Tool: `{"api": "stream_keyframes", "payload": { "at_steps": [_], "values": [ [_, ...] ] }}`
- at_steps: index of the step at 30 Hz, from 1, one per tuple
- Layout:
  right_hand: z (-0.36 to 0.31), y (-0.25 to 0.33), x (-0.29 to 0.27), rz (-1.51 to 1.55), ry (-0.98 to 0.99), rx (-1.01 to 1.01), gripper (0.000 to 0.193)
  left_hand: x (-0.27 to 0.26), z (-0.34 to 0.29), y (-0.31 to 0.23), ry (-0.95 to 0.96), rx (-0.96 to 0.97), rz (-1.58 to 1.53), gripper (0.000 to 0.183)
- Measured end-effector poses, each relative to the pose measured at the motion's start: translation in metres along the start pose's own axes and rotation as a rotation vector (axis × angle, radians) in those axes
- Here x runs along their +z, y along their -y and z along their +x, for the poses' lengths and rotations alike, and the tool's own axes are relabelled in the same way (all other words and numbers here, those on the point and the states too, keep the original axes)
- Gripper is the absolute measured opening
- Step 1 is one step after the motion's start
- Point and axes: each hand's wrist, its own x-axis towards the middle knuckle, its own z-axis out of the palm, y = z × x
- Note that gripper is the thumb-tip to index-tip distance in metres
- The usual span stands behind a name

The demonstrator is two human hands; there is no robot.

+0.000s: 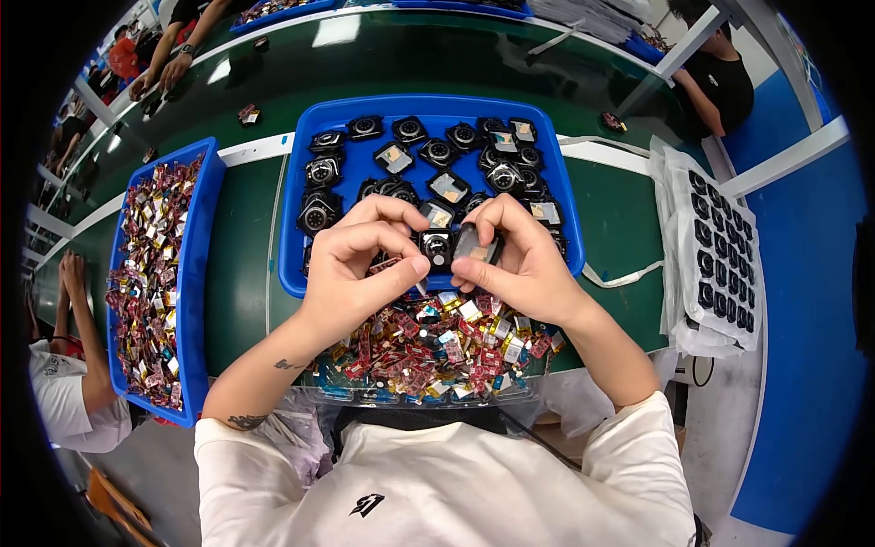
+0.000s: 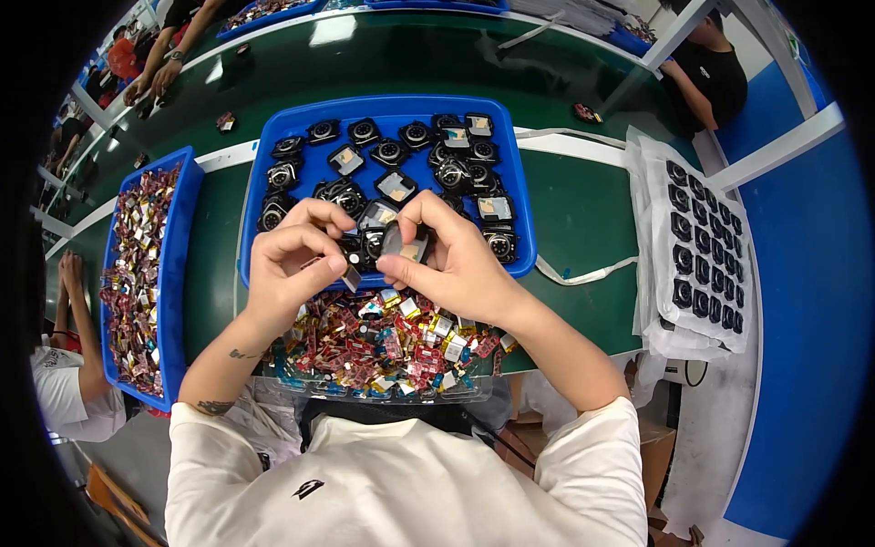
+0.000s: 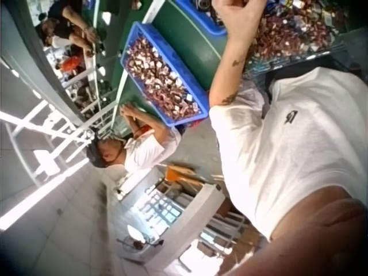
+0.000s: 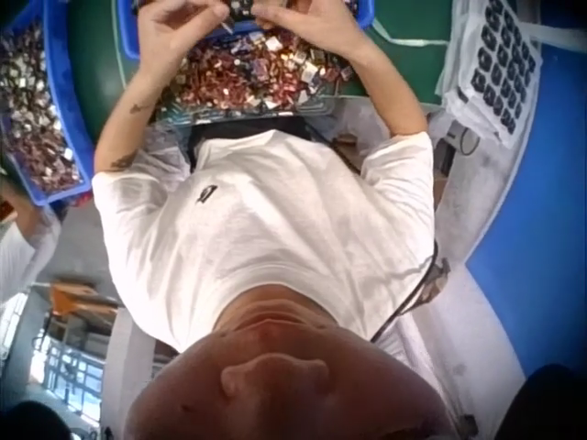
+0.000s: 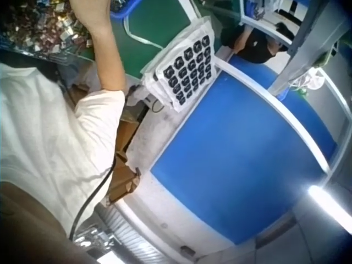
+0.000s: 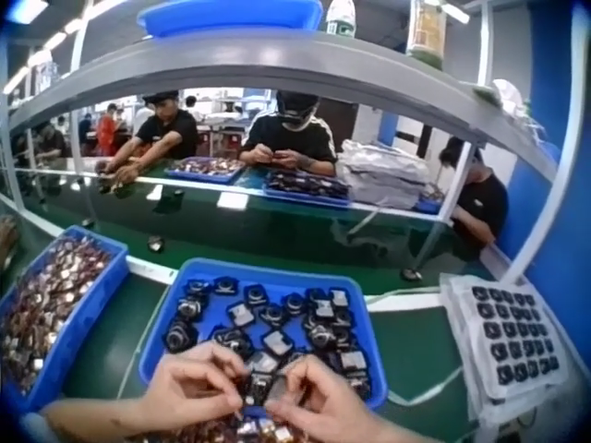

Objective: Assembling small electronic components by hand at a factory workstation.

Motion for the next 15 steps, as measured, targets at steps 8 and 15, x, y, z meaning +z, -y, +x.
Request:
{"api": "stream_keyframes", "payload": {
  "at_steps": [8, 15],
  "values": [
    [-0.0068, -0.0049, 0.0115, -0.258, -0.028, -0.009, 0.031, 0.0077, 0.0027, -0.0004, -0.013, 0.241, 0.542, 0.005],
    [-0.0058, -0.0042, 0.0102, -0.289, 0.027, 0.071, 0.037, 0.0052, 0.0017, 0.0038, -0.031, 0.186, 0.542, 0.005]
  ]
}}
